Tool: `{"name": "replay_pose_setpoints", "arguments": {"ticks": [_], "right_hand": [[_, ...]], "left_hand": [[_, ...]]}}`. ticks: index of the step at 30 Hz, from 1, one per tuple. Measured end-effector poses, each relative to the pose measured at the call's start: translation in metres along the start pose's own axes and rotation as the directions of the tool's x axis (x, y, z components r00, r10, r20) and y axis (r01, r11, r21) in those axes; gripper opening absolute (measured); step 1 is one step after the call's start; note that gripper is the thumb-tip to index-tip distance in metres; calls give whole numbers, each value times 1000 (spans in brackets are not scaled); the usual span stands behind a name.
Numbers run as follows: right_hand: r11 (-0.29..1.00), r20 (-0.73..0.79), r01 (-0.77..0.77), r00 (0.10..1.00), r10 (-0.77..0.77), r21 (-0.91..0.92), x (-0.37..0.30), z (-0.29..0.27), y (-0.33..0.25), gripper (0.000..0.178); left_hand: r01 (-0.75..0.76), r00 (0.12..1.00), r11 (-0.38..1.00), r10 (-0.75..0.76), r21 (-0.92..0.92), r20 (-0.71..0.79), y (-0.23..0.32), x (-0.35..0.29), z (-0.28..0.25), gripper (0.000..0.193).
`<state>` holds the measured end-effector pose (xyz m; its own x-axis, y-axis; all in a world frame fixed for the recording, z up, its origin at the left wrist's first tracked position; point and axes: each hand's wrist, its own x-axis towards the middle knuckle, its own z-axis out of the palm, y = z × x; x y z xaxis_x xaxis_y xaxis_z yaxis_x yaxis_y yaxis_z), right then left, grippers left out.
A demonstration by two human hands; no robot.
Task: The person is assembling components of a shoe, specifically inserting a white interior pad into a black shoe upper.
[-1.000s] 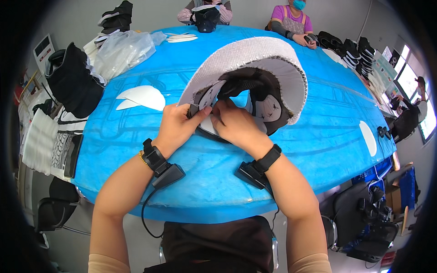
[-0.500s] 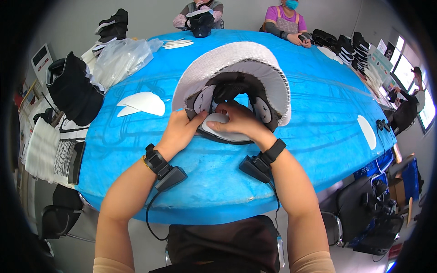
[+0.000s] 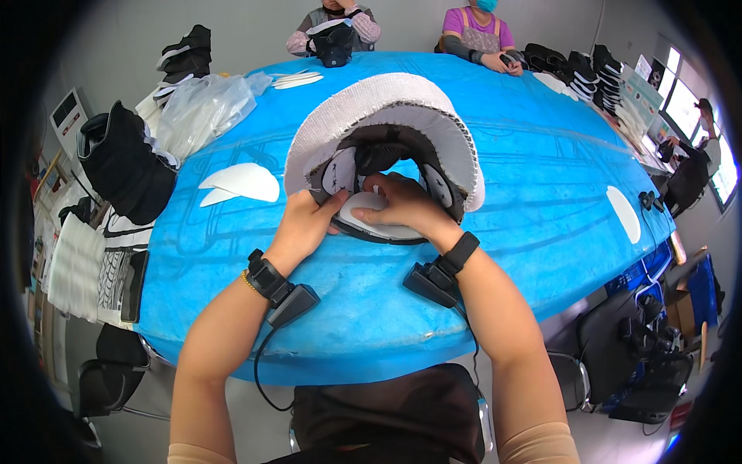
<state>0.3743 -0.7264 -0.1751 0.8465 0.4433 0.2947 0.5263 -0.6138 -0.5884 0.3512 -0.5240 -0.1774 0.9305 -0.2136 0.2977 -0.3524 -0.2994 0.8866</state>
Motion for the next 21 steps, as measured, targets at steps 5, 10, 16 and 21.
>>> {"name": "replay_pose_setpoints", "arguments": {"ticks": [5,10,16,21], "right_hand": [[996,-1,-2,1000,2,-90,1,5,2,52],[994,-2,-17,1000,16,-107,0,4,-2,49],[994,-76,25,997,-33,-102,-1,12,4,49],[996,-138,41,989,-51,-77,-4,11,6,45]], "left_hand": [[18,1000,1000,-18,-6,13,4,-1,-1,41],[33,999,999,-33,7,25,7,-1,-1,40],[57,998,992,-60,-113,-21,3,-3,5,35],[216,976,929,-210,-300,53,6,-2,19,31]]}}
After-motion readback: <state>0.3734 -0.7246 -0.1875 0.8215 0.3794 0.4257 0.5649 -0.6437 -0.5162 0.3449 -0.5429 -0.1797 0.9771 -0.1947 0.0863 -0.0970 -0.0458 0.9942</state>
